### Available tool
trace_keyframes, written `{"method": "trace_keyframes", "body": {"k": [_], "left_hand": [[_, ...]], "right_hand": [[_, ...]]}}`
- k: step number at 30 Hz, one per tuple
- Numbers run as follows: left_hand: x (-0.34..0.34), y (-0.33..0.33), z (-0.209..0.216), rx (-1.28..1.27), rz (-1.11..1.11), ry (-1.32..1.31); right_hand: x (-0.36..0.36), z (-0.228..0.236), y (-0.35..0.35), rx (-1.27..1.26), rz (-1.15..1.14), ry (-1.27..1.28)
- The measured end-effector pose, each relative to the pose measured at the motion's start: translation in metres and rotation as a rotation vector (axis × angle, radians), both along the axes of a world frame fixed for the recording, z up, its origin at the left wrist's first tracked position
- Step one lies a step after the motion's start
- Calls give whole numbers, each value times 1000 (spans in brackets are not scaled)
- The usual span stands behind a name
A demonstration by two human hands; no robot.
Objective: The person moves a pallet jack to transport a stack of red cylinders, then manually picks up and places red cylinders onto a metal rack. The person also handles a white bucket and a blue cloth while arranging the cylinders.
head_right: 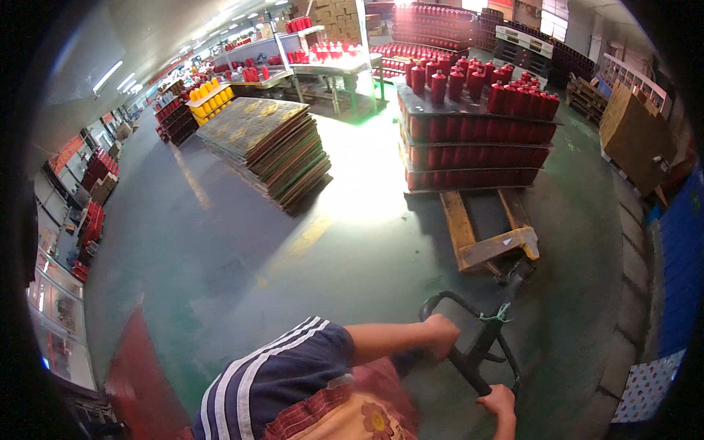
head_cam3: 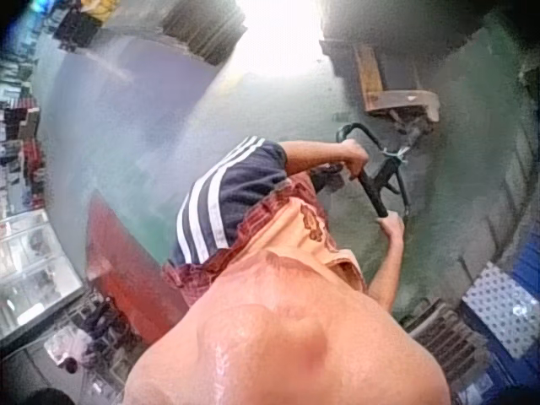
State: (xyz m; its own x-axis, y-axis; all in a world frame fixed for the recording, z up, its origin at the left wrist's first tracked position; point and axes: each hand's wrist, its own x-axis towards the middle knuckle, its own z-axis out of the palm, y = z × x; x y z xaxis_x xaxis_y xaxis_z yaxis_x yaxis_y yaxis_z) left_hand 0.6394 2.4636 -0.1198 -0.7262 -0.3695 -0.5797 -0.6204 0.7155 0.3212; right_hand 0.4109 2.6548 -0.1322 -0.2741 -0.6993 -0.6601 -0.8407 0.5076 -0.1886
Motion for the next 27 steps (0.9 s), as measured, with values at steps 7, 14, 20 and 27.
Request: {"method": "trace_keyframes", "body": {"k": [7,14,20,27], "left_hand": [[101,61,0,63,3,18],[202,83,-3,33,-76,11],[296,95,9,-13,-147,96],[405,93,37,20,-179,48]], "right_hand": [[105,-3,65,25,7,27],[204,-27,107,-100,-45,-30],[305,-17,133,-130,-91,9],[429,9,142,-194,-75,9]]}}
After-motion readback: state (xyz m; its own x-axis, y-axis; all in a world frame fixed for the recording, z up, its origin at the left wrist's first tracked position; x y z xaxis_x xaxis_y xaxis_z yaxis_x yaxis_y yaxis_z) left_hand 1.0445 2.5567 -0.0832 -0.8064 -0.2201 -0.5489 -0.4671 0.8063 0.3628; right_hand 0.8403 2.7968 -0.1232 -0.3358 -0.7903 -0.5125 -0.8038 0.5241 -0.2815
